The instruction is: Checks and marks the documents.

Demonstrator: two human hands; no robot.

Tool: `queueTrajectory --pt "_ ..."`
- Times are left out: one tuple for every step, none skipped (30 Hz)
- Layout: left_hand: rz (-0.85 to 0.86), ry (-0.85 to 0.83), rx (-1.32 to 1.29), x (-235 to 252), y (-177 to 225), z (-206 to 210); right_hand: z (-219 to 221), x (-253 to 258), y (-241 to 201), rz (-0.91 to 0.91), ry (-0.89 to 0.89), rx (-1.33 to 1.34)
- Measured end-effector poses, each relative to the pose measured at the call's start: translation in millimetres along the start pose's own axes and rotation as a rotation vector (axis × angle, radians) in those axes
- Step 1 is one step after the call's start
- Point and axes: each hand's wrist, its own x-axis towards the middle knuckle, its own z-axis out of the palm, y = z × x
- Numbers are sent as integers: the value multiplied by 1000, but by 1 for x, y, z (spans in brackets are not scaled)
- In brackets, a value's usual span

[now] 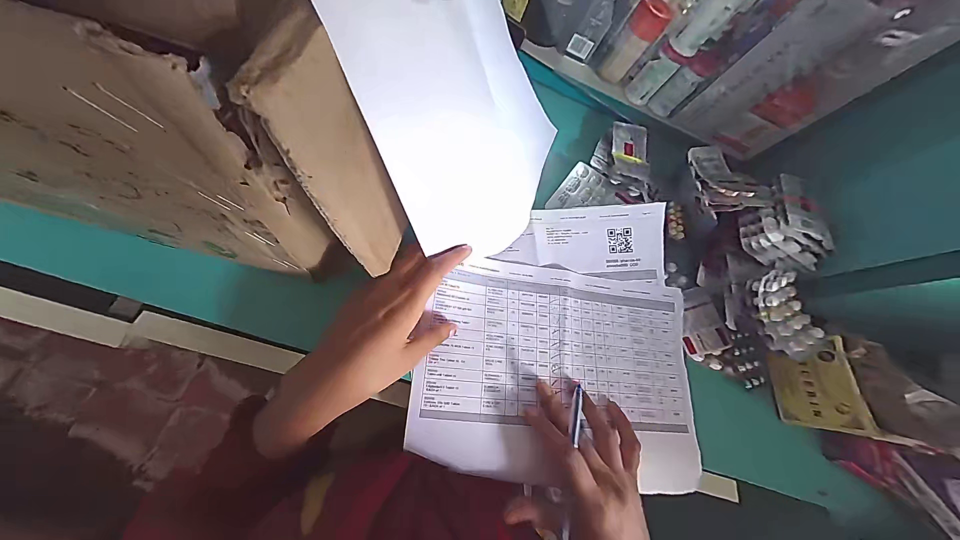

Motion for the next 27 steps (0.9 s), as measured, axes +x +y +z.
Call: queueTrajectory --pt "14 10 -17 -2 -1 1 -11 0 1 20 -2 93" --pt "21 17 -28 -3 -2 1 -21 3 4 28 36 163" --pt "23 19 -32 -3 -3 1 -29 7 8 15 102 207" --pt "18 14 -30 -4 -3 1 -36 15 13 -11 168 238" --pt "18 14 -31 -4 -3 1 -43 25 18 -38 202 283" --pt "21 18 -36 -4 -3 1 -50 36 23 -37 205 348" --pt "26 24 -47 -4 -4 1 -54 48 27 -3 206 428" --pt "29 24 -60 -3 -4 1 -55 60 31 53 197 511" --pt "29 24 -71 -3 -4 1 -54 72 36 125 166 606" --pt "29 23 -72 -3 -5 0 -52 83 42 198 116 694" --pt "26 19 -73 -4 -5 0 -47 94 48 267 80 779" --pt "25 16 -77 -4 -6 0 -41 101 55 327 61 843" --pt "28 18 -81 -4 -7 0 -33 107 62 367 46 878" --pt "32 21 -87 -4 -7 0 -26 111 67 392 43 907" --pt "32 25 -90 -4 -7 1 -18 113 70 415 52 922" --pt "32 28 -90 -4 -7 1 -13 115 71 434 62 930" --pt "30 29 -83 -4 -7 1 -9 115 71 447 73 920" --pt "28 29 -73 -4 -7 0 -6 115 70 446 82 884" --pt "26 29 -61 -5 -7 0 -5 114 69 426 89 849" --pt "21 26 -55 -5 -6 0 -4 112 68 404 86 814" --pt "16 19 -52 -5 -6 0 -4 111 67 383 86 784" --pt "10 11 -51 -5 -5 -1 -4 111 66 370 93 770" --pt "7 6 -50 -5 -5 -1 -3 110 66 364 100 767" --pt "5 3 -47 -5 -5 -2 -3 110 66 362 102 770" --pt "6 2 -47 -5 -4 -2 -3 110 66 363 98 769" --pt "14 4 -48 -5 -5 -2 -3 110 65 365 90 762" --pt "24 9 -52 -5 -6 -2 -3 111 65 365 83 760"
